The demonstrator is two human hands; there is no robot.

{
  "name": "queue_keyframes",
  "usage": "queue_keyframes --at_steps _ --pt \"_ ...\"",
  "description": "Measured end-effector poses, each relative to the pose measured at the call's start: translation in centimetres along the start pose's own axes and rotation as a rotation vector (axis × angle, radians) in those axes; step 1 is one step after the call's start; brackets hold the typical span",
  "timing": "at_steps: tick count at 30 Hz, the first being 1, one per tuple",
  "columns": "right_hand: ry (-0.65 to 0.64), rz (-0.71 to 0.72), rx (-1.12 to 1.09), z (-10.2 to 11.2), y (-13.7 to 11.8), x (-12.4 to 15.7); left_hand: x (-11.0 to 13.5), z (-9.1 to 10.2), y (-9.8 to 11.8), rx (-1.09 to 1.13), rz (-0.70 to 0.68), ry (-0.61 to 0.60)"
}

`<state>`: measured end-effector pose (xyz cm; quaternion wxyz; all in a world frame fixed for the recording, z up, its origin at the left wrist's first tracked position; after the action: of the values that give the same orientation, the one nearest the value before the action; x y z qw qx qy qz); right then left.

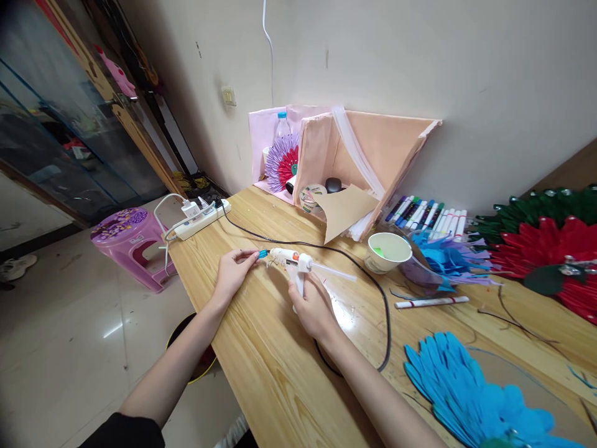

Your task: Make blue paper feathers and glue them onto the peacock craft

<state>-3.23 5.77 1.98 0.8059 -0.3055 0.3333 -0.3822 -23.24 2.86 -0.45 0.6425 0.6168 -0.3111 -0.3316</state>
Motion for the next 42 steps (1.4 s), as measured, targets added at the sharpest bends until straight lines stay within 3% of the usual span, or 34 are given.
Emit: queue_keyframes --at_steps 13,22,25,29,34,37,39,42 --pt "-0.027 0.01 0.007 0.2 -0.3 0.1 -0.1 0.2 -0.3 0.03 0.022 0.014" --pt "-0.125 -0.11 0.046 -0.3 0.2 0.3 -0.1 0.1 -0.5 0.089 0.084 0.015" --pt "-0.103 -0.13 -0.021 -0.2 0.4 0.1 -0.2 0.4 -0.4 0.092 0.08 0.032" --pt "-0.005 -0.152 -0.154 0.0 0.6 -2.1 -0.2 1.1 0.1 0.124 0.066 0.053" --pt "0.163 -0.08 0.016 -0.7 -0.1 -7.3 0.7 1.5 0.2 0.157 0.111 0.018" --pt "0.138 -0.163 0.209 -2.0 0.3 -9.3 1.5 1.8 0.1 0.151 0.157 -0.014" --pt "0.027 -0.16 0.279 -3.3 0.3 -9.9 1.9 2.0 0.2 0.132 0.168 -0.035" --pt "-0.002 -0.186 0.313 -3.2 0.2 -9.3 2.4 2.1 0.7 0.034 0.189 -0.086"
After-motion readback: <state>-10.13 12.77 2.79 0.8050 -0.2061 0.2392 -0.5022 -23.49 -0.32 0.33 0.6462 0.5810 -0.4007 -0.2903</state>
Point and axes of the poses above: each hand's wrist, its own x-axis away from the middle knuckle, its own z-axis out of the back of the hand, y = z × x, the point moved 8 cm from there along -x, towards the middle knuckle, and after that the axes turned 1 degree about -x, right-handed, at the moved point
